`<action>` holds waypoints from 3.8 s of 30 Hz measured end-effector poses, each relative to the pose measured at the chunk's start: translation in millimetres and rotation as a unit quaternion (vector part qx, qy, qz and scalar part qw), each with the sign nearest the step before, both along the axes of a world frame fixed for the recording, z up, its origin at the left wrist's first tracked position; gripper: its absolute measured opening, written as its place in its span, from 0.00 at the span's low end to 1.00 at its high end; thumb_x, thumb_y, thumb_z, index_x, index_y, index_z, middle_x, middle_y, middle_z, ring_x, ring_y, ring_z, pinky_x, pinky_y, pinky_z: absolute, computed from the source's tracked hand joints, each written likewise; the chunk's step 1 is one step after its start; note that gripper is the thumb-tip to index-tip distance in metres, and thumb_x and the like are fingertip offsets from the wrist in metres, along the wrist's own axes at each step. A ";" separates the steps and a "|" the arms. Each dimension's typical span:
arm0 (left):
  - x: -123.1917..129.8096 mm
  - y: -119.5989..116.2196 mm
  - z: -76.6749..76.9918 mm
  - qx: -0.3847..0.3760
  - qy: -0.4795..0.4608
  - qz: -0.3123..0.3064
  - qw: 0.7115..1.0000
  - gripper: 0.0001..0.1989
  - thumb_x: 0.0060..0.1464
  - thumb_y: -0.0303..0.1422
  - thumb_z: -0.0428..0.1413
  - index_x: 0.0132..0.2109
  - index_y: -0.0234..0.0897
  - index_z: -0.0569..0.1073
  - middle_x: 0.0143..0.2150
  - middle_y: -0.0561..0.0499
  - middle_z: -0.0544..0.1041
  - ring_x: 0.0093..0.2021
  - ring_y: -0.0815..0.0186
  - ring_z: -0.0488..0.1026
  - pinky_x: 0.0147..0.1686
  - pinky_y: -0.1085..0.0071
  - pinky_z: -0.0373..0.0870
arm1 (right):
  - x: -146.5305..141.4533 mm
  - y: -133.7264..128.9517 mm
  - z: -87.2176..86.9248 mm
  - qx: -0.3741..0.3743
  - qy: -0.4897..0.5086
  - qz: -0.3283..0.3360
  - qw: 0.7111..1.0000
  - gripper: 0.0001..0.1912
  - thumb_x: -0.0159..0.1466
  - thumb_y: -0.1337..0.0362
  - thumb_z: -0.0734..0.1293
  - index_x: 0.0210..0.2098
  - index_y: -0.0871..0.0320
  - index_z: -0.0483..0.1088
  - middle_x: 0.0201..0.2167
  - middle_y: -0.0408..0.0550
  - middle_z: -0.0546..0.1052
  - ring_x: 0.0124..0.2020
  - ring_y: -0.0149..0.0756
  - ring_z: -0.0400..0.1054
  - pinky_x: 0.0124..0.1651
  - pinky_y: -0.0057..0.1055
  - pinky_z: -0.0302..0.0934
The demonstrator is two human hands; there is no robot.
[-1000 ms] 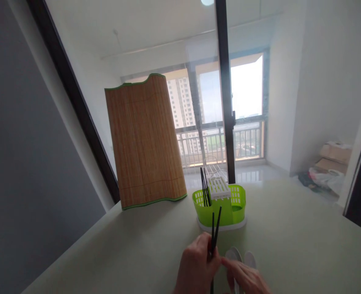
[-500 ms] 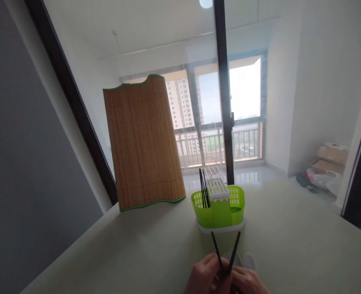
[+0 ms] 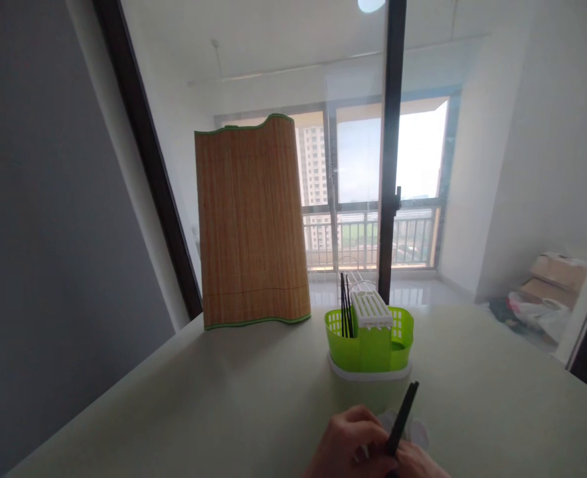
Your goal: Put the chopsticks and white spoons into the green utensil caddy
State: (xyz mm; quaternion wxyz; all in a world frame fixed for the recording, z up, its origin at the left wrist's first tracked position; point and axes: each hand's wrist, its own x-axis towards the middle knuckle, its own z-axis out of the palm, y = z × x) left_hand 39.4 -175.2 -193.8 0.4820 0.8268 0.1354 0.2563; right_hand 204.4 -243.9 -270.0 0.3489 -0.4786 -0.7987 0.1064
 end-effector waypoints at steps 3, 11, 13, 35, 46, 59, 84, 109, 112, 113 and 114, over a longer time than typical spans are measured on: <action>-1.0 3.7 -1.7 0.009 -0.005 0.035 0.999 0.10 0.46 0.33 0.62 0.37 0.37 0.82 0.34 0.48 0.76 0.28 0.70 0.72 0.26 0.79 0.67 | 3.9 -3.8 19.6 -0.011 0.000 -0.015 1.000 0.11 0.57 0.72 0.60 0.36 0.56 0.71 0.28 0.47 0.76 0.29 0.37 0.71 0.32 0.26 0.66; -4.5 11.7 -6.1 -0.029 -0.012 0.121 0.992 0.06 0.48 0.30 0.61 0.34 0.37 0.82 0.28 0.51 0.78 0.31 0.67 0.72 0.28 0.78 0.65 | 19.7 -12.7 94.5 -0.099 0.182 -0.119 0.971 0.22 0.63 0.55 0.66 0.53 0.59 0.69 0.22 0.38 0.64 0.22 0.30 0.57 0.23 0.25 0.53; -5.3 10.5 -5.0 -0.018 -0.026 0.126 0.992 0.05 0.48 0.30 0.62 0.33 0.37 0.83 0.29 0.50 0.79 0.33 0.66 0.73 0.30 0.77 0.66 | 11.4 -9.6 110.5 -0.096 0.189 -0.109 0.971 0.22 0.63 0.54 0.67 0.52 0.60 0.70 0.23 0.39 0.65 0.24 0.31 0.58 0.25 0.26 0.54; -13.3 23.1 -2.5 -0.084 -0.118 0.179 0.973 0.23 0.50 0.36 0.61 0.54 0.40 0.74 0.51 0.47 0.77 0.48 0.61 0.73 0.36 0.75 0.72 | 14.0 18.0 263.2 0.129 0.038 -0.203 0.970 0.17 0.67 0.53 0.62 0.26 0.55 0.67 0.19 0.40 0.70 0.22 0.32 0.64 0.27 0.28 0.57; -0.9 27.2 -35.8 -0.039 -0.011 0.227 0.973 0.14 0.52 0.36 0.57 0.46 0.41 0.78 0.42 0.50 0.78 0.35 0.65 0.75 0.29 0.74 0.70 | 27.0 144.8 269.4 0.047 -0.136 -0.319 0.937 0.16 0.67 0.62 0.61 0.23 0.57 0.66 0.19 0.41 0.73 0.25 0.34 0.71 0.30 0.28 0.59; 3.4 17.8 -44.0 -0.005 0.067 0.184 0.981 0.16 0.48 0.33 0.57 0.45 0.42 0.79 0.41 0.48 0.79 0.35 0.61 0.75 0.37 0.68 0.70 | 30.8 180.1 226.5 -0.021 -0.250 -0.404 0.880 0.12 0.66 0.56 0.66 0.39 0.60 0.73 0.36 0.49 0.77 0.41 0.42 0.70 0.50 0.46 0.58; 3.4 6.3 -41.5 0.085 0.134 0.174 0.972 0.11 0.55 0.34 0.53 0.39 0.41 0.80 0.36 0.50 0.80 0.34 0.62 0.73 0.36 0.67 0.65 | 25.4 1.1 62.3 -0.111 -0.172 -0.246 0.947 0.08 0.62 0.60 0.66 0.35 0.47 0.78 0.41 0.48 0.75 0.47 0.48 0.65 0.49 0.44 0.58; 3.3 11.3 -47.3 0.070 0.146 0.159 0.974 0.12 0.53 0.31 0.53 0.41 0.42 0.81 0.38 0.47 0.81 0.36 0.60 0.74 0.39 0.65 0.66 | 36.3 76.1 276.4 0.308 -0.206 -0.310 0.875 0.14 0.69 0.59 0.59 0.36 0.56 0.76 0.25 0.44 0.76 0.32 0.39 0.68 0.45 0.39 0.50; 3.8 12.6 -47.7 0.077 0.153 0.149 0.974 0.13 0.53 0.31 0.53 0.41 0.42 0.81 0.39 0.47 0.81 0.37 0.60 0.75 0.40 0.65 0.67 | 32.3 107.5 278.9 0.254 -0.293 -0.354 0.851 0.16 0.70 0.62 0.57 0.37 0.57 0.76 0.27 0.48 0.78 0.35 0.42 0.68 0.45 0.40 0.48; 3.9 12.9 -47.8 0.080 0.153 0.148 0.974 0.13 0.53 0.31 0.53 0.41 0.43 0.81 0.39 0.47 0.81 0.37 0.60 0.75 0.40 0.64 0.67 | 30.9 116.1 276.3 0.233 -0.316 -0.354 0.848 0.16 0.70 0.62 0.57 0.37 0.58 0.76 0.27 0.49 0.78 0.36 0.43 0.68 0.45 0.40 0.48; 4.0 13.2 -48.0 0.083 0.153 0.147 0.974 0.13 0.53 0.31 0.53 0.41 0.43 0.81 0.38 0.47 0.81 0.37 0.59 0.75 0.40 0.64 0.67 | 29.3 123.4 272.6 0.218 -0.334 -0.350 0.848 0.16 0.70 0.63 0.57 0.37 0.58 0.76 0.27 0.49 0.78 0.35 0.43 0.68 0.45 0.40 0.48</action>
